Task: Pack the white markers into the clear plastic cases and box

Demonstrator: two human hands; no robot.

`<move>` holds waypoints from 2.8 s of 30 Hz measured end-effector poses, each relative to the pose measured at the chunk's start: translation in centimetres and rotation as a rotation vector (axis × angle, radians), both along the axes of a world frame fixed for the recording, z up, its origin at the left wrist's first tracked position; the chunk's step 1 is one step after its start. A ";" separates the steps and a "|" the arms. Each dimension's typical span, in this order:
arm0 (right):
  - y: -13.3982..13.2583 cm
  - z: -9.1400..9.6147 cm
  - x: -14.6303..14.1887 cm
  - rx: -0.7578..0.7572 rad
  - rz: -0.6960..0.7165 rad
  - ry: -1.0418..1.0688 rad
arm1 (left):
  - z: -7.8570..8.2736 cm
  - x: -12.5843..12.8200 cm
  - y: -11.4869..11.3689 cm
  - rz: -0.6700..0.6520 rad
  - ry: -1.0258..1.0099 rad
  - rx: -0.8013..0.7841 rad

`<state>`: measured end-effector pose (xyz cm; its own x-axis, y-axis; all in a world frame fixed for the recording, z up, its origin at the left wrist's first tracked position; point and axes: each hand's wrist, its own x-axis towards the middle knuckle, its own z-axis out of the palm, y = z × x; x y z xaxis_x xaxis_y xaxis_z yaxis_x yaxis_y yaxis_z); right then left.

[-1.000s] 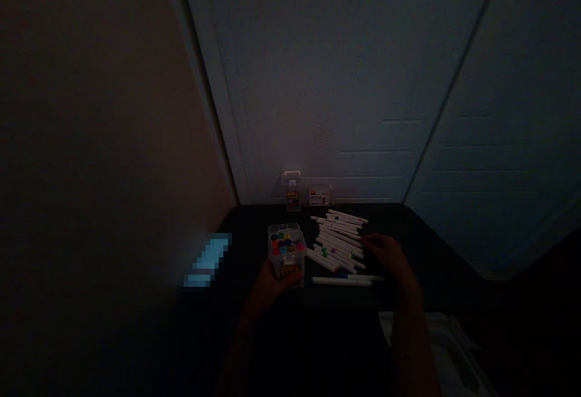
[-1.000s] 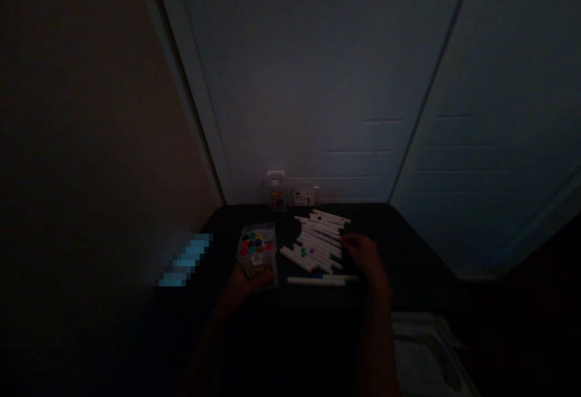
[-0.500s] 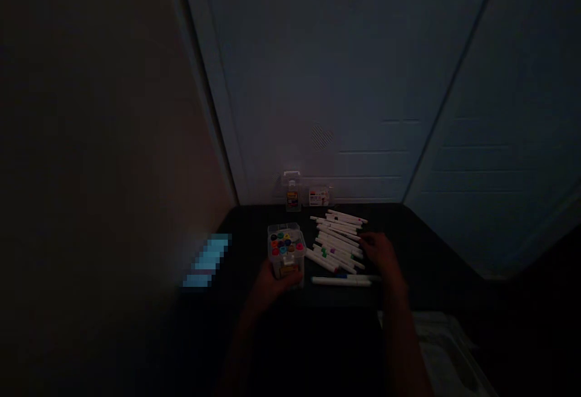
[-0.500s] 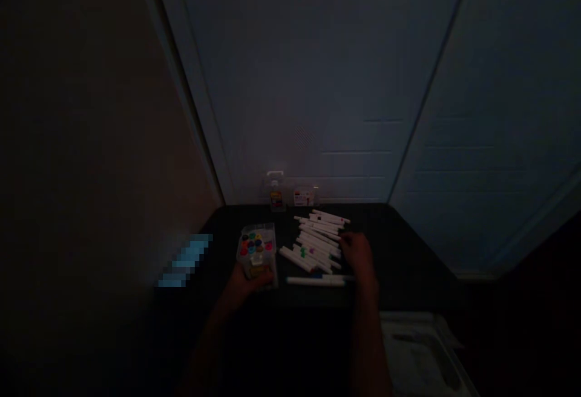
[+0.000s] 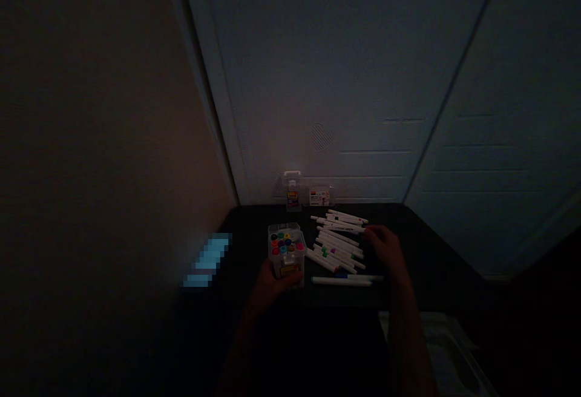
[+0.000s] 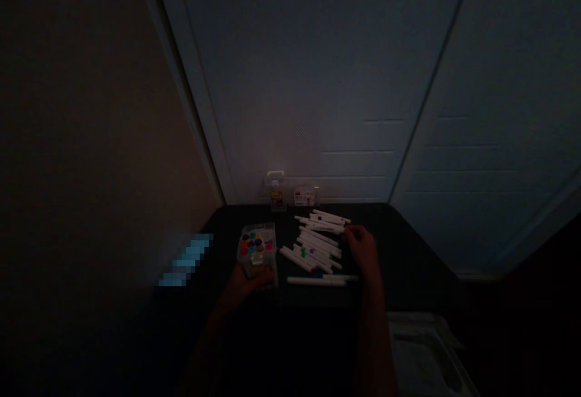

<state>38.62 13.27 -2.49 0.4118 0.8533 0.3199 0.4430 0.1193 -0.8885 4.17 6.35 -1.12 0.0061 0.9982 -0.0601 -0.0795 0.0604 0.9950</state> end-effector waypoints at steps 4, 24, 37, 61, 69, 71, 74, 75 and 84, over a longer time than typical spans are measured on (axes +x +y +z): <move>0.1 0.7 -0.4 0.091 -0.030 0.088 | -0.3 0.0 0.1 -0.012 0.003 0.007; -2.8 6.6 -5.1 0.323 0.138 0.118 | -0.1 -0.1 0.0 -0.002 0.019 0.022; -4.4 9.2 -6.5 0.472 0.084 0.271 | 0.1 -0.1 -0.1 0.024 0.020 -0.001; -7.7 13.6 -16.2 0.605 0.416 0.069 | -0.3 -0.1 0.0 0.045 0.049 0.003; -6.2 12.8 -17.4 0.523 0.547 -0.206 | 0.1 0.2 0.0 0.007 0.005 0.047; -5.7 12.2 -17.3 0.485 0.586 -0.238 | -0.1 0.1 0.0 -0.001 0.016 0.060; -5.0 11.3 -17.0 0.443 0.618 -0.277 | -0.6 0.0 0.1 0.009 0.027 0.053; -4.8 11.1 -16.8 0.433 0.626 -0.287 | -0.6 0.0 0.1 0.015 0.027 0.053; -4.4 10.7 -15.9 0.371 0.679 -0.291 | -0.2 0.1 0.0 0.008 0.039 0.071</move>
